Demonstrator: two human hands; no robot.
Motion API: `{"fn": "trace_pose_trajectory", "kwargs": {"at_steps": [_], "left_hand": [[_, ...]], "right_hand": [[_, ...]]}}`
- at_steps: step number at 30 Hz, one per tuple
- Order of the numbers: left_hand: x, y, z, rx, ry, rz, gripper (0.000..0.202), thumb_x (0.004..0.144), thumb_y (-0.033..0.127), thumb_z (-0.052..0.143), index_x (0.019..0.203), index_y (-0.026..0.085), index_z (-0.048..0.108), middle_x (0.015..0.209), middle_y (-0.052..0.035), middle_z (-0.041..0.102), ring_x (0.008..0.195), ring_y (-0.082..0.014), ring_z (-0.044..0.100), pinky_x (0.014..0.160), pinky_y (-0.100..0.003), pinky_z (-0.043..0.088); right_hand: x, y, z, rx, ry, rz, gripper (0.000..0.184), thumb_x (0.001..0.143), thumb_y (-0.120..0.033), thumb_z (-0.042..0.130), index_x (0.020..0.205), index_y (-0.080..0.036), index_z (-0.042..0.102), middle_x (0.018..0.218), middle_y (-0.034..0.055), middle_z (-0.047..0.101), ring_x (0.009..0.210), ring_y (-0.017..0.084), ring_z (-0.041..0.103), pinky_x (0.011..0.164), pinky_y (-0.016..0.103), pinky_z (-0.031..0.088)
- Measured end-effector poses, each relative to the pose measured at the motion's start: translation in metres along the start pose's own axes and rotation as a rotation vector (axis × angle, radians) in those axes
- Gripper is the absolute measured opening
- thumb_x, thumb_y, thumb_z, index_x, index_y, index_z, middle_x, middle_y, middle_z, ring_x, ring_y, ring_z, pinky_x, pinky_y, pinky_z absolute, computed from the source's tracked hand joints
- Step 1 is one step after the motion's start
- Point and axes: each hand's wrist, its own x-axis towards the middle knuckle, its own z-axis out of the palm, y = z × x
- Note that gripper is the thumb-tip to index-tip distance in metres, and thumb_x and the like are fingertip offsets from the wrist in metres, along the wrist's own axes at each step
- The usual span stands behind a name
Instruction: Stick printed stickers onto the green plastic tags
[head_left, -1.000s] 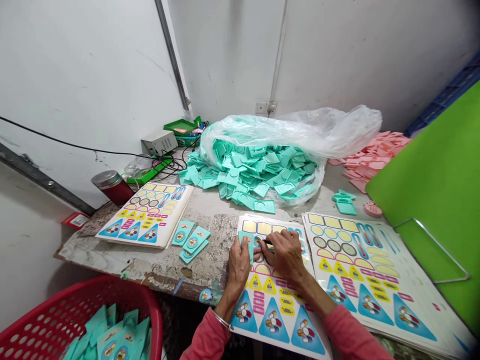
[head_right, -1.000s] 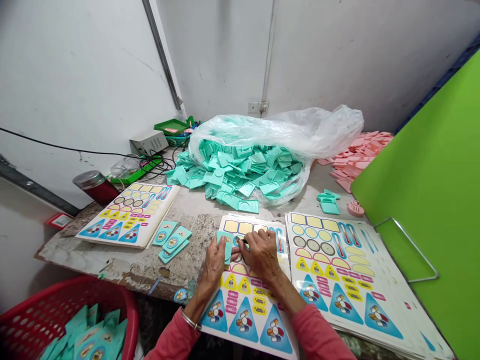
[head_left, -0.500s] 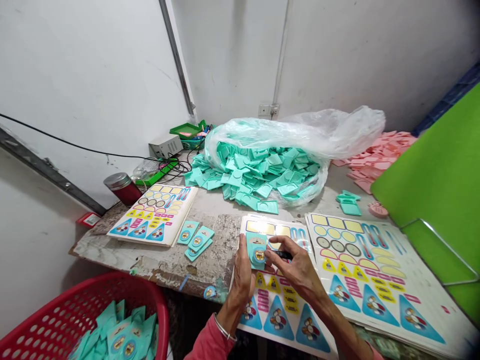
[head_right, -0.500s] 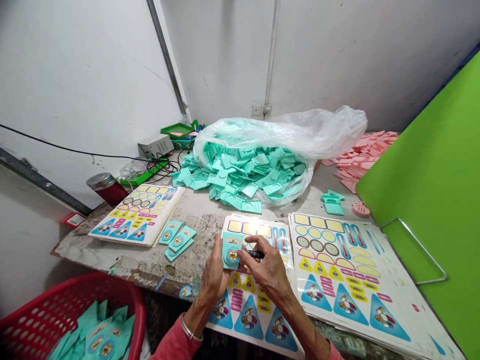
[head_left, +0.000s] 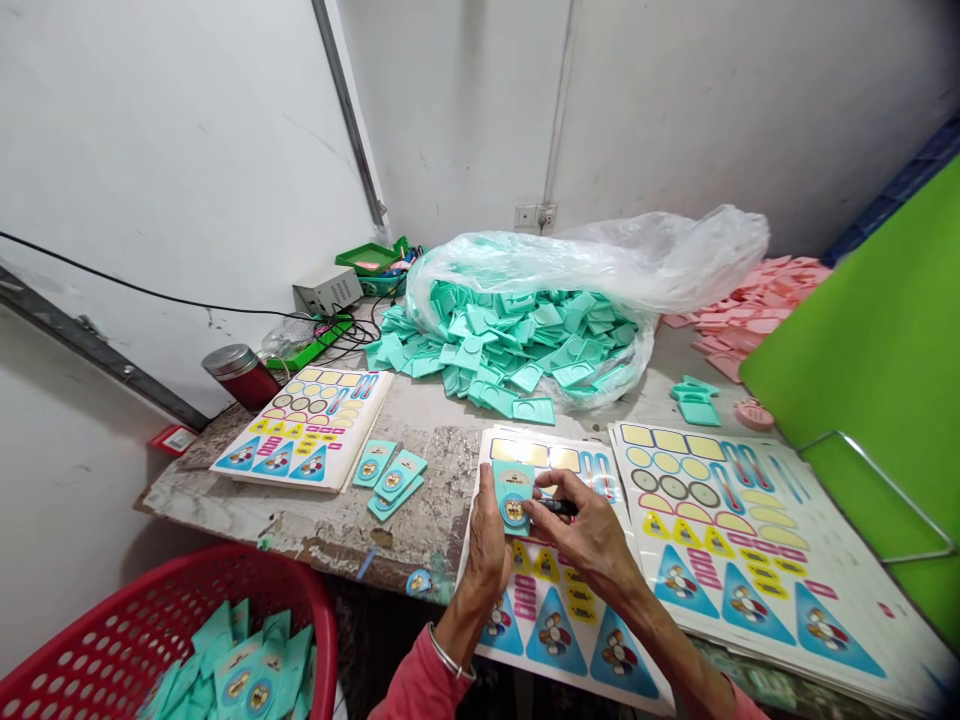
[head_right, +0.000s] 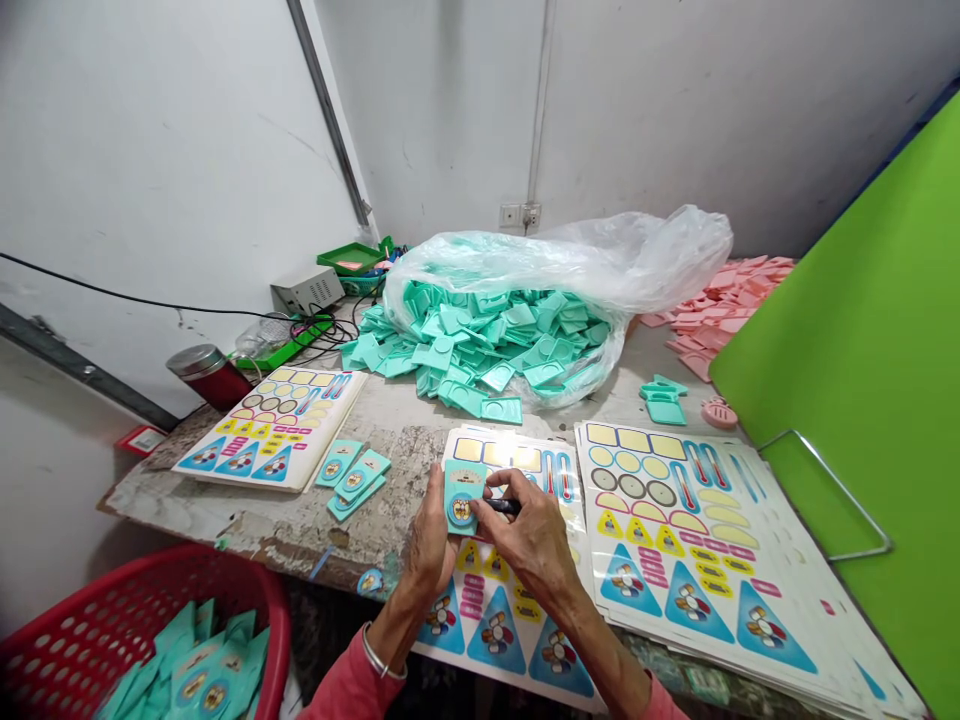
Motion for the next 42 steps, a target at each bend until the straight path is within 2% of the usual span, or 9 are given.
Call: {"fn": "trace_pose_trajectory", "kwargs": {"at_steps": [5,9,13,17,23,28,31,36,42], "left_hand": [[-0.011,0.009,-0.009,0.175,-0.108,0.037,0.042,0.074,0.03,0.073,0.114,0.02,0.065,0.128,-0.0091,0.065,0.127,-0.0284,0.053,0.106,-0.036,0.044],[-0.018,0.009,-0.028,0.174,-0.338,-0.008,0.049,0.079,0.04,0.07,0.121,0.019,0.056,0.118,-0.0138,0.068,0.102,-0.0267,0.068,0.09,-0.039,0.054],[-0.002,0.024,-0.064,0.597,-0.048,0.097,0.05,0.084,0.059,0.051,0.108,0.015,0.053,0.087,-0.014,0.072,0.076,-0.0263,0.071,0.074,-0.042,0.057],[0.027,0.064,-0.102,1.029,0.27,0.378,0.044,0.08,0.06,0.044,0.088,0.018,0.056,0.095,-0.0148,0.065,0.1,-0.0331,0.062,0.095,-0.051,0.045],[0.049,0.103,-0.128,1.253,0.377,0.421,0.029,0.076,0.046,0.052,0.079,0.019,0.058,0.096,-0.0136,0.06,0.107,-0.038,0.053,0.1,-0.061,0.034],[0.04,0.099,-0.103,1.172,0.509,0.559,0.04,0.079,0.045,0.052,0.105,0.015,0.058,0.129,-0.0213,0.049,0.128,-0.0419,0.038,0.107,-0.064,0.025],[0.025,0.078,-0.066,0.847,0.135,0.361,0.041,0.085,0.054,0.046,0.089,0.016,0.062,0.099,-0.0142,0.066,0.09,-0.0287,0.064,0.089,-0.048,0.049],[-0.007,0.028,-0.008,0.004,-0.605,-0.575,0.053,0.086,0.057,0.051,0.101,0.009,0.066,0.094,-0.0166,0.071,0.07,-0.0201,0.071,0.065,-0.03,0.057],[-0.026,-0.01,0.008,0.105,-0.371,-0.286,0.034,0.08,0.043,0.068,0.092,0.012,0.063,0.084,-0.0102,0.073,0.051,-0.0118,0.063,0.049,-0.022,0.052]], "right_hand": [[0.001,-0.003,-0.005,-0.182,0.0,0.08,0.029,0.076,-0.051,0.064,0.088,-0.025,0.06,0.08,0.0024,0.07,0.072,0.021,0.065,0.061,0.027,0.045],[0.017,0.009,-0.015,-0.252,-0.165,0.144,0.034,0.071,-0.055,0.068,0.086,-0.025,0.059,0.08,0.001,0.07,0.07,0.02,0.065,0.061,0.027,0.044],[0.069,0.026,-0.027,-0.405,-0.119,-0.008,0.036,0.082,-0.049,0.058,0.107,-0.023,0.061,0.093,0.0053,0.071,0.082,0.021,0.065,0.068,0.028,0.045],[0.137,0.039,-0.029,-0.526,-0.054,-0.069,0.05,0.081,-0.029,0.057,0.13,-0.018,0.052,0.108,0.0133,0.068,0.099,0.027,0.061,0.079,0.033,0.042],[0.182,0.05,-0.031,-0.54,-0.111,-0.165,0.03,0.069,-0.025,0.067,0.099,-0.02,0.067,0.083,0.0056,0.07,0.08,0.022,0.06,0.068,0.028,0.038],[0.154,0.038,-0.05,-0.428,-0.063,-0.247,0.016,0.078,-0.022,0.055,0.091,-0.02,0.065,0.079,0.0034,0.066,0.075,0.017,0.058,0.069,0.026,0.039],[0.108,0.022,-0.058,-0.298,-0.074,-0.282,0.018,0.083,-0.027,0.051,0.094,-0.02,0.064,0.085,0.0031,0.065,0.076,0.015,0.058,0.069,0.025,0.043],[0.026,0.005,-0.06,0.113,-0.294,-0.293,0.011,0.082,-0.023,0.056,0.084,-0.021,0.066,0.079,0.0008,0.062,0.073,0.014,0.056,0.068,0.026,0.044],[-0.008,0.048,-0.083,-0.114,-0.163,-0.19,0.028,0.089,-0.028,0.05,0.116,-0.023,0.058,0.105,0.0053,0.064,0.093,0.019,0.058,0.084,0.035,0.042]]}}
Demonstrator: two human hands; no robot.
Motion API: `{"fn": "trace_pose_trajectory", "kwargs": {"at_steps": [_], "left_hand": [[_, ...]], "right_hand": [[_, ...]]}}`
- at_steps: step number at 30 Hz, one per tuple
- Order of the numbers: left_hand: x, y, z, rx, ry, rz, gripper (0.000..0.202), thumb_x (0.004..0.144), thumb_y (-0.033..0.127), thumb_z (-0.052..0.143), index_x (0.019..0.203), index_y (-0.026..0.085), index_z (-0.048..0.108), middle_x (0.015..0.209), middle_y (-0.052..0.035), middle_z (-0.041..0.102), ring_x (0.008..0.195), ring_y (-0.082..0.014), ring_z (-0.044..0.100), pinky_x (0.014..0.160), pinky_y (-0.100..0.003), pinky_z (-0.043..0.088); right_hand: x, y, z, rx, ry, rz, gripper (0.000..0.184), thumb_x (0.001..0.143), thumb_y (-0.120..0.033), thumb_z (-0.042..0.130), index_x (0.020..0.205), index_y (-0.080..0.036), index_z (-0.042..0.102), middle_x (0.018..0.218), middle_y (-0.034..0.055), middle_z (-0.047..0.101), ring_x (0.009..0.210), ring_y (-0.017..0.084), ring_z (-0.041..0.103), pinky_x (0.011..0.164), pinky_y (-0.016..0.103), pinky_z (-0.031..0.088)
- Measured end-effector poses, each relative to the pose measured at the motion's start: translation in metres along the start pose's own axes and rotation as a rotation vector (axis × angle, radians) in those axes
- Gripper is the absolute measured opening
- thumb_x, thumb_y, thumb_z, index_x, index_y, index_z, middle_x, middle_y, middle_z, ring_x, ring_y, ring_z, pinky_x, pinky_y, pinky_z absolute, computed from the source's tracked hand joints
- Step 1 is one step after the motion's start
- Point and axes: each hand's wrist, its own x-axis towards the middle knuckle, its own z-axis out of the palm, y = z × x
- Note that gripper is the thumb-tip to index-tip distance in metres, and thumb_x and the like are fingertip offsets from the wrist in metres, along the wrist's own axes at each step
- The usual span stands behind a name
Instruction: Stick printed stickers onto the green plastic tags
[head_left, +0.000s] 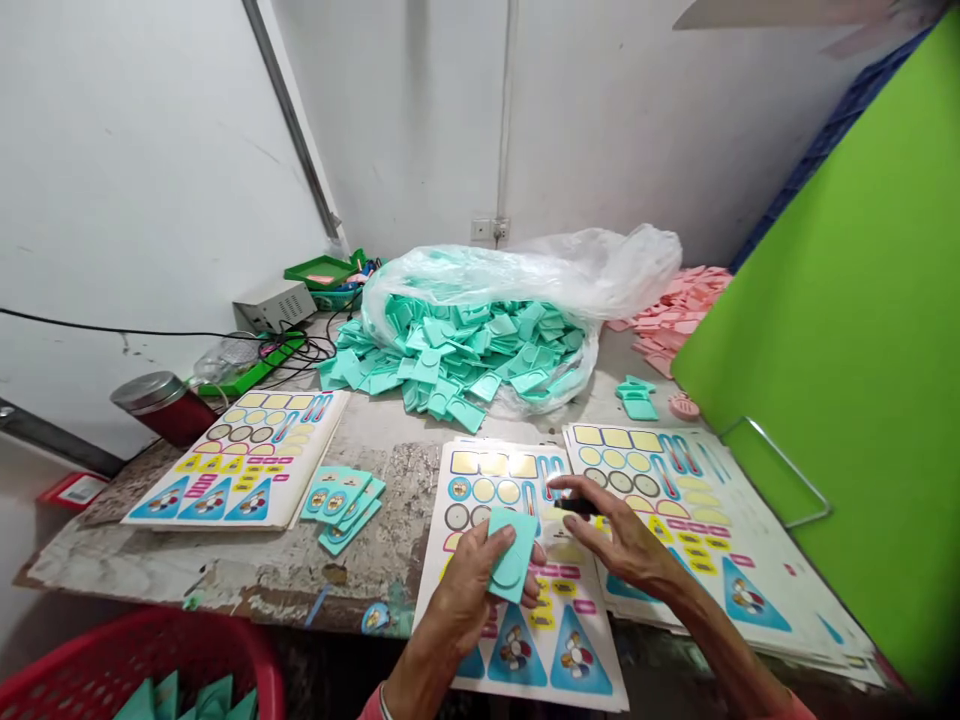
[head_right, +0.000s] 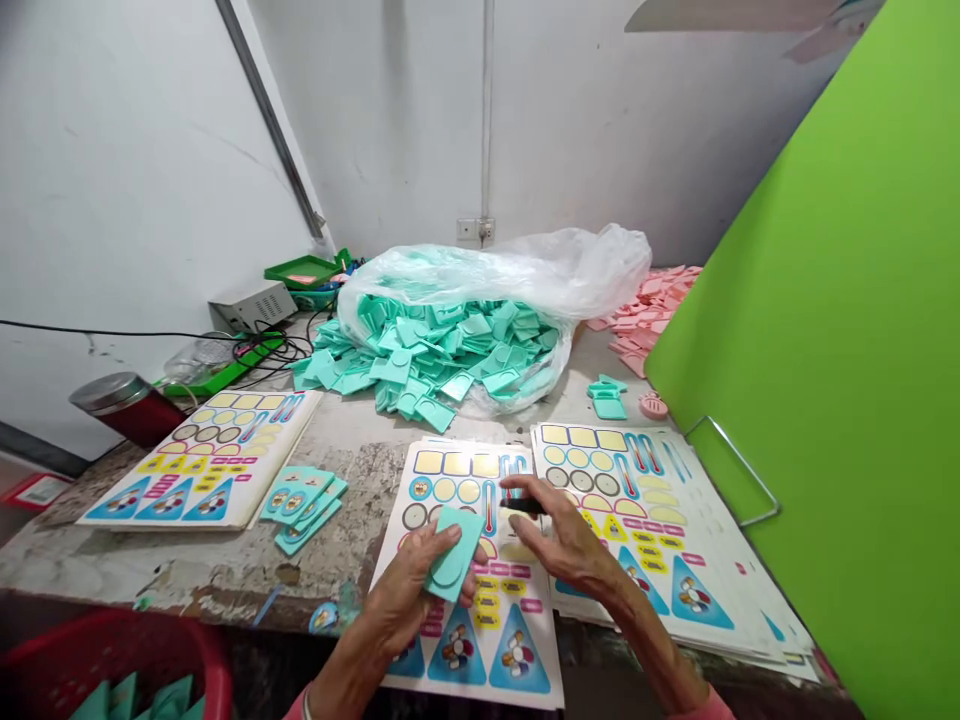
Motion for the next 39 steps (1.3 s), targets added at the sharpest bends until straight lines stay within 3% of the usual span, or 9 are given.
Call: {"fn": "trace_pose_trajectory", "kwargs": {"at_steps": [3,6,10,14,18,22,28,33,39], "left_hand": [[0.009,-0.013,0.008,0.186,0.16,0.129,0.04,0.08,0.053,0.065,0.09,0.015,0.057,0.077,-0.0075,0.073,0.048,-0.014,0.064,0.049,-0.024,0.052],[0.022,-0.027,0.017,0.218,0.231,0.135,0.044,0.078,0.057,0.064,0.092,0.016,0.056,0.067,-0.0068,0.071,0.057,-0.0208,0.07,0.057,-0.029,0.055],[0.037,-0.043,0.019,0.131,0.278,0.155,0.046,0.071,0.055,0.072,0.094,0.017,0.058,0.074,-0.0081,0.072,0.073,-0.0267,0.074,0.065,-0.032,0.056],[0.043,-0.049,0.015,0.201,0.254,0.176,0.042,0.075,0.056,0.068,0.087,0.018,0.055,0.076,-0.0069,0.071,0.077,-0.0271,0.074,0.066,-0.032,0.057],[0.044,-0.047,0.015,0.302,0.212,0.191,0.041,0.083,0.059,0.058,0.084,0.019,0.049,0.077,-0.0069,0.07,0.074,-0.0257,0.074,0.06,-0.03,0.056],[0.045,-0.048,0.016,0.268,0.211,0.202,0.043,0.079,0.061,0.062,0.086,0.019,0.053,0.079,-0.007,0.071,0.073,-0.0244,0.074,0.062,-0.029,0.056],[0.042,-0.048,0.015,0.191,0.241,0.188,0.043,0.074,0.059,0.067,0.087,0.019,0.058,0.074,-0.008,0.073,0.08,-0.0275,0.073,0.068,-0.034,0.056],[0.034,-0.039,0.019,0.17,0.203,0.173,0.055,0.077,0.067,0.059,0.093,0.014,0.063,0.072,-0.0107,0.074,0.07,-0.0255,0.073,0.063,-0.032,0.055],[0.026,-0.033,0.024,-0.023,0.15,0.094,0.071,0.079,0.074,0.046,0.096,0.009,0.067,0.075,-0.0123,0.074,0.071,-0.0254,0.073,0.066,-0.034,0.057]], "right_hand": [[-0.013,0.034,-0.001,-0.327,0.164,-0.008,0.019,0.093,-0.033,0.048,0.098,-0.02,0.061,0.094,0.0062,0.066,0.088,0.022,0.056,0.082,0.039,0.036],[-0.021,0.05,0.004,-0.536,0.187,-0.112,0.016,0.094,-0.028,0.047,0.09,-0.02,0.061,0.089,0.0054,0.067,0.087,0.021,0.055,0.082,0.038,0.031],[-0.023,0.046,0.009,-0.692,0.197,-0.195,0.015,0.094,-0.025,0.049,0.089,-0.02,0.062,0.083,0.005,0.067,0.085,0.021,0.053,0.081,0.037,0.028],[-0.02,0.039,0.008,-0.754,0.143,-0.215,0.018,0.093,-0.02,0.047,0.082,-0.019,0.06,0.078,0.0052,0.063,0.082,0.021,0.05,0.079,0.036,0.027],[-0.018,0.041,0.008,-0.672,0.085,-0.19,0.014,0.092,-0.021,0.049,0.081,-0.019,0.058,0.078,0.0043,0.062,0.081,0.02,0.05,0.076,0.035,0.028],[-0.014,0.046,0.012,-0.527,0.092,-0.125,0.012,0.088,-0.028,0.058,0.079,-0.019,0.059,0.078,0.0028,0.064,0.079,0.019,0.052,0.076,0.034,0.03],[-0.015,0.052,0.014,-0.368,0.228,-0.131,0.019,0.082,-0.035,0.065,0.072,-0.02,0.058,0.071,0.0017,0.062,0.072,0.018,0.055,0.075,0.034,0.037],[-0.024,0.035,0.005,-0.077,0.387,0.086,0.028,0.081,-0.047,0.064,0.072,-0.021,0.056,0.072,0.0016,0.06,0.068,0.017,0.055,0.064,0.031,0.043],[-0.019,0.006,0.008,0.009,0.324,0.147,0.028,0.081,-0.048,0.065,0.089,-0.022,0.068,0.085,0.0044,0.068,0.074,0.019,0.062,0.066,0.031,0.047]]}}
